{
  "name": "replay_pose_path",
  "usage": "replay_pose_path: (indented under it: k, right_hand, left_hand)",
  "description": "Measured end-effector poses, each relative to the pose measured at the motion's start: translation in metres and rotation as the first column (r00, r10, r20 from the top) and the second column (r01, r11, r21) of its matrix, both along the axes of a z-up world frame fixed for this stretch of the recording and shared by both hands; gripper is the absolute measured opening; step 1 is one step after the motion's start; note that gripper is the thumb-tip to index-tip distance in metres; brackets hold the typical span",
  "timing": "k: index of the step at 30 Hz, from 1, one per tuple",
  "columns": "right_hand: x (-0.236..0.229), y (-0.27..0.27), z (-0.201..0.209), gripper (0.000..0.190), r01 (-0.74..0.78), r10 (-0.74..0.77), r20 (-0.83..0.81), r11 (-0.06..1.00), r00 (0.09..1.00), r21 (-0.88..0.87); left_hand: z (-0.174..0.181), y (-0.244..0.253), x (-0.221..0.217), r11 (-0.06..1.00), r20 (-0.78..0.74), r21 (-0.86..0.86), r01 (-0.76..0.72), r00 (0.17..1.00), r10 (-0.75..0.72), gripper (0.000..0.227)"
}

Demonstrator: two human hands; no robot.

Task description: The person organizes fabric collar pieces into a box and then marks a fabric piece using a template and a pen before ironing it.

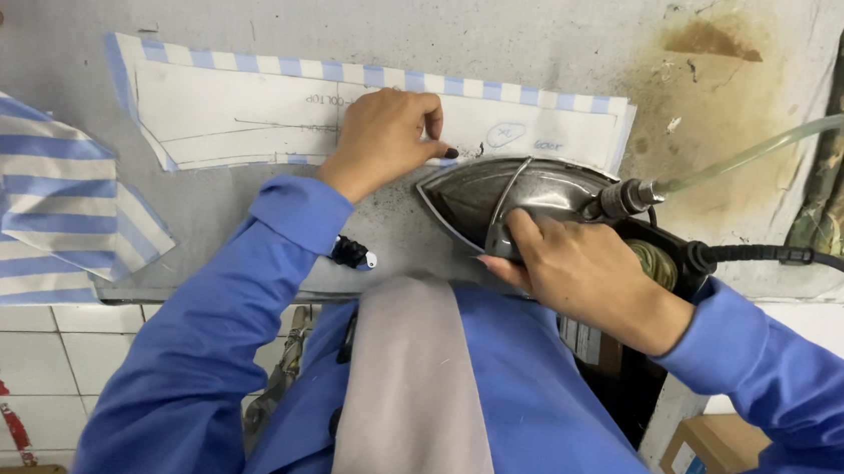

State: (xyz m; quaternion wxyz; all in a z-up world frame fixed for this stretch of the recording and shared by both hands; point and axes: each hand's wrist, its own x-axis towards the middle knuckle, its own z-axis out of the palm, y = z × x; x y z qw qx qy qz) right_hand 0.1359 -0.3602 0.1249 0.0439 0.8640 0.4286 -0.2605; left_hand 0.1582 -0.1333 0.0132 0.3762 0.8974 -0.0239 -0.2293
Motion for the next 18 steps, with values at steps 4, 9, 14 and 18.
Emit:
replay_pose_path:
  k: [4, 9, 14, 18]
  right_hand:
    - [0.008, 0.010, -0.001, 0.042, 0.004, -0.006, 0.045, 0.999, 0.999, 0.044]
    - [0.018, 0.022, 0.000, 0.043, 0.045, -0.045, 0.020, 0.999, 0.999, 0.028]
    - [0.024, 0.019, 0.001, 0.048, 0.119, -0.126, -0.090, 0.990, 0.988, -0.079]
    - [0.030, -0.009, 0.001, 0.048, 0.130, -0.145, -0.098, 0.981, 0.985, -0.142]
  left_hand:
    - [-0.001, 0.006, -0.025, 0.999, 0.246, -0.034, -0.038, 0.968, 0.045, 0.007]
    - [-0.007, 0.031, -0.075, 0.995, 0.475, 0.042, -0.090, 0.878, 0.059, 0.021]
    - [-0.029, 0.032, -0.078, 0.973, 0.724, 0.186, -0.135, 0.689, -0.043, 0.010]
    - [-0.032, 0.035, -0.069, 0.986, 0.659, 0.120, -0.119, 0.752, 0.010, 0.005]
